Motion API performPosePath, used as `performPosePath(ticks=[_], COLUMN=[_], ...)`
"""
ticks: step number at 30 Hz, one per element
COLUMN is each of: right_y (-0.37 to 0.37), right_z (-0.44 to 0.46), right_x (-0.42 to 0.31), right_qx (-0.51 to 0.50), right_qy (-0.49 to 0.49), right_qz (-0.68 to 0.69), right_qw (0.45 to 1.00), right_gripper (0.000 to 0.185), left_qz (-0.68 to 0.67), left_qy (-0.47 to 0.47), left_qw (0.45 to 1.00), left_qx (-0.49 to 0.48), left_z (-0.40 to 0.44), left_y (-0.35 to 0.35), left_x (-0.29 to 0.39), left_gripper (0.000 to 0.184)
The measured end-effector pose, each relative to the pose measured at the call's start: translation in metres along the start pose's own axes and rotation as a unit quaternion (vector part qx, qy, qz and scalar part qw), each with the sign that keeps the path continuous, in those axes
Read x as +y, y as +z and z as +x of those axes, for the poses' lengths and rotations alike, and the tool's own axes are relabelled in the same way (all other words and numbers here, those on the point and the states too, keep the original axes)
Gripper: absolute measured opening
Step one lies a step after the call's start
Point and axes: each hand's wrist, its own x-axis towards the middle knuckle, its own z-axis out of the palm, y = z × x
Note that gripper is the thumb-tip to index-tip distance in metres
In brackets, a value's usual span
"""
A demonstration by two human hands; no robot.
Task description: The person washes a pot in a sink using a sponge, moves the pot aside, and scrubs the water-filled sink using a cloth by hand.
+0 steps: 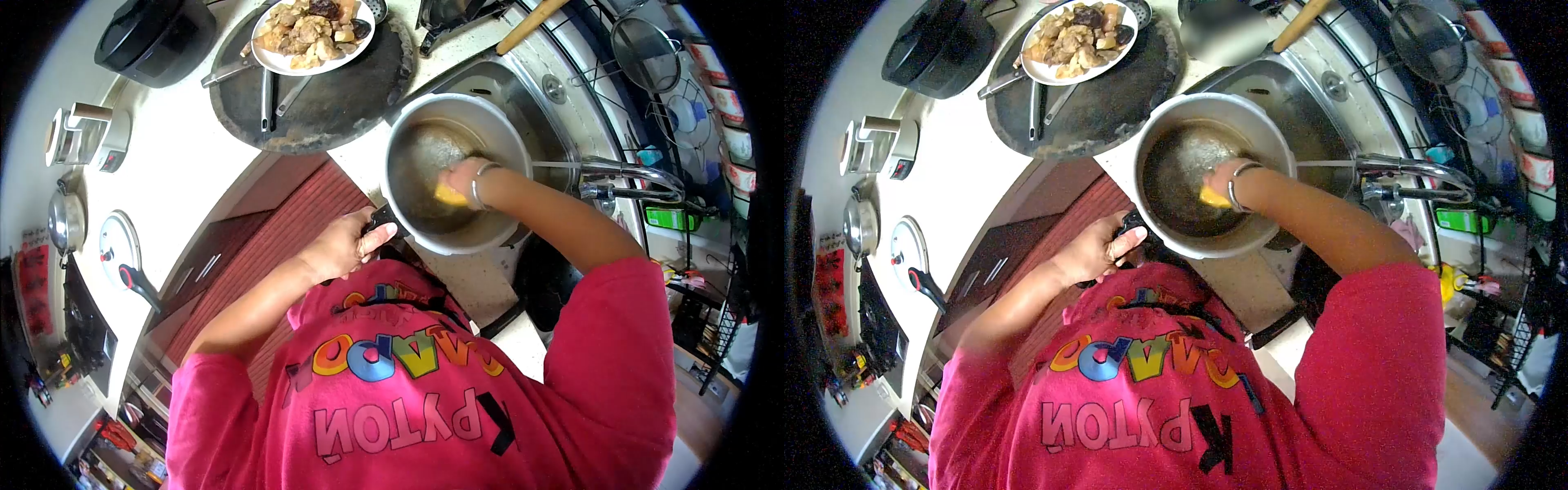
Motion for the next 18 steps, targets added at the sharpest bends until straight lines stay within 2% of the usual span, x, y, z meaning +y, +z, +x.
performPosePath(ticks=[1,2,4,6,8,10,11,12,14,15,16,18], right_y=[-0.014,-0.025,-0.037,-0.028,-0.038,-0.055,-0.057,-0.044,-0.035,-0.039,-0.043,-0.054], right_z=[-0.007,-0.013,-0.026,-0.014,-0.021,-0.032,-0.035,-0.017,0.011,0.010,0.010,0.010], right_x=[-0.011,-0.023,-0.042,-0.056,-0.059,-0.071,-0.079,-0.085,-0.087,-0.090,-0.091,-0.091], right_qx=[-0.082,-0.078,-0.126,-0.021,-0.004,0.106,0.201,0.351,0.473,0.501,0.505,0.657], right_qy=[0.028,0.028,0.052,0.029,0.033,0.073,0.094,0.110,0.112,0.132,0.134,0.157], right_qz=[0.060,0.061,0.263,0.355,0.518,0.598,0.613,0.638,0.675,0.683,0.681,0.563], right_qw=[0.994,0.995,0.955,0.934,0.855,0.791,0.759,0.677,0.555,0.515,0.514,0.476], right_gripper=[0.058,0.058,0.058,0.057,0.061,0.059,0.058,0.051,0.048,0.050,0.050,0.053], left_qz=[-0.007,-0.003,-0.025,-0.030,-0.034,-0.033,-0.029,-0.024,-0.009,-0.040,-0.036,-0.014], left_qy=[0.000,-0.002,-0.002,-0.004,-0.008,-0.039,-0.041,-0.037,-0.044,-0.047,-0.043,-0.055], left_qw=[1.000,1.000,1.000,1.000,0.999,0.998,0.998,0.999,0.998,0.996,0.997,0.998], left_qx=[0.005,0.007,0.004,-0.002,-0.008,-0.023,-0.021,-0.023,-0.042,-0.058,-0.060,-0.037], left_z=[-0.002,-0.003,-0.002,-0.001,-0.002,-0.003,-0.002,-0.001,0.003,0.004,0.002,0.001], left_y=[0.000,0.001,0.002,0.005,0.007,0.011,0.013,0.014,0.014,0.015,0.016,0.018], left_x=[0.003,0.003,0.003,0.002,0.003,0.013,0.015,0.017,0.022,0.027,0.029,0.033], left_gripper=[0.050,0.050,0.054,0.053,0.051,0.052,0.052,0.052,0.051,0.052,0.052,0.054])
